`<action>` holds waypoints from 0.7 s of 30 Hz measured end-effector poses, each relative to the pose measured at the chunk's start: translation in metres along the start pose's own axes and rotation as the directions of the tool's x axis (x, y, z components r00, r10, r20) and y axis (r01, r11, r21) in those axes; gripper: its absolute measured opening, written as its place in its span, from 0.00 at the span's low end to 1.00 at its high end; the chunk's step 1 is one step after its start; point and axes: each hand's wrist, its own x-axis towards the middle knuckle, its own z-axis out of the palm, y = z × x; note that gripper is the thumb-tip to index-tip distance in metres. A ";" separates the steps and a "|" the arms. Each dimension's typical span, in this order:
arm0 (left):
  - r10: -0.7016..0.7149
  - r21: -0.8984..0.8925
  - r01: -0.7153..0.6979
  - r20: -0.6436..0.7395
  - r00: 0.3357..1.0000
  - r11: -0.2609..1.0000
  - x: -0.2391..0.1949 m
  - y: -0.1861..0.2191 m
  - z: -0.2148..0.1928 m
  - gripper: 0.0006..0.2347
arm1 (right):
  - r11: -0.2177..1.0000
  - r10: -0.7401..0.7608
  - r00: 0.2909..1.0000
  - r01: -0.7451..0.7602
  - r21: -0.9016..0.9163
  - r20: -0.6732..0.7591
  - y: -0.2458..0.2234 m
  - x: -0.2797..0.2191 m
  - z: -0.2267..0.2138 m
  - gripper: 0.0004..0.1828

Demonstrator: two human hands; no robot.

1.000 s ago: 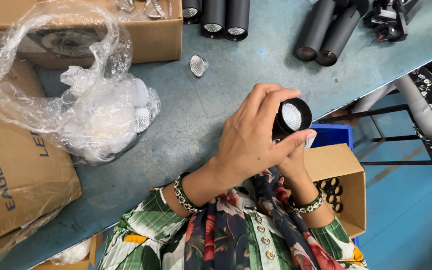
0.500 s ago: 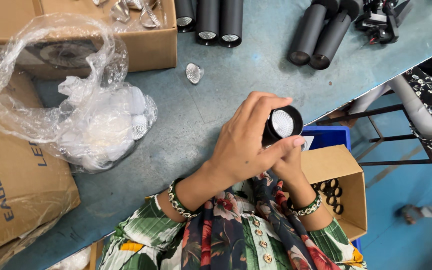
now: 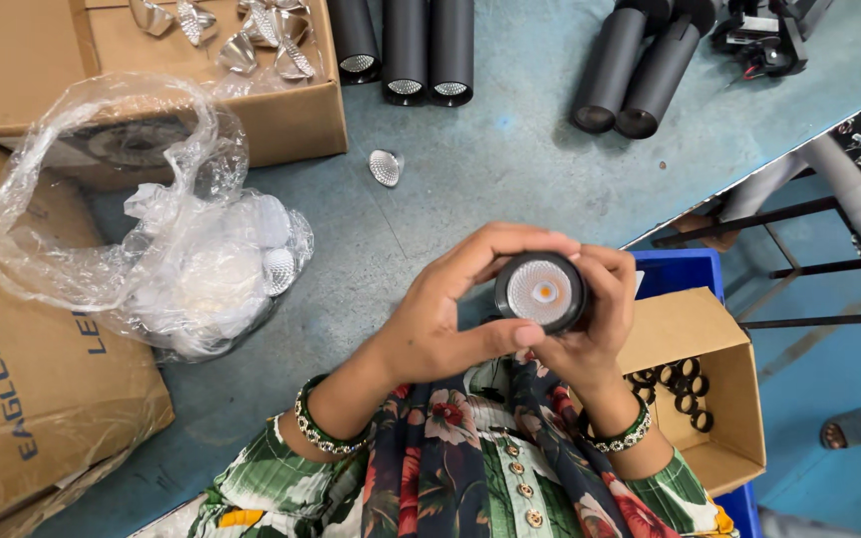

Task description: The person assembles a lighting fixture by inserting a silver reflector into the black housing, pressing it into place, and then attaching a black circular retaining ring onto the end of the housing.

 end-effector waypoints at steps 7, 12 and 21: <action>0.067 0.187 -0.060 -0.032 0.997 0.981 0.001 0.008 0.009 0.26 | 1.000 -0.010 1.000 0.011 0.018 -0.019 0.001 -0.005 -0.005 0.40; 0.002 0.223 0.019 -0.094 0.996 0.975 -0.001 0.009 0.011 0.28 | 0.999 -0.007 1.000 0.007 -0.035 0.007 -0.006 -0.001 -0.010 0.40; 0.000 0.243 0.047 -0.189 0.982 0.969 -0.009 0.003 0.006 0.28 | 0.988 -0.002 0.996 0.015 -0.151 0.085 -0.027 0.016 -0.027 0.38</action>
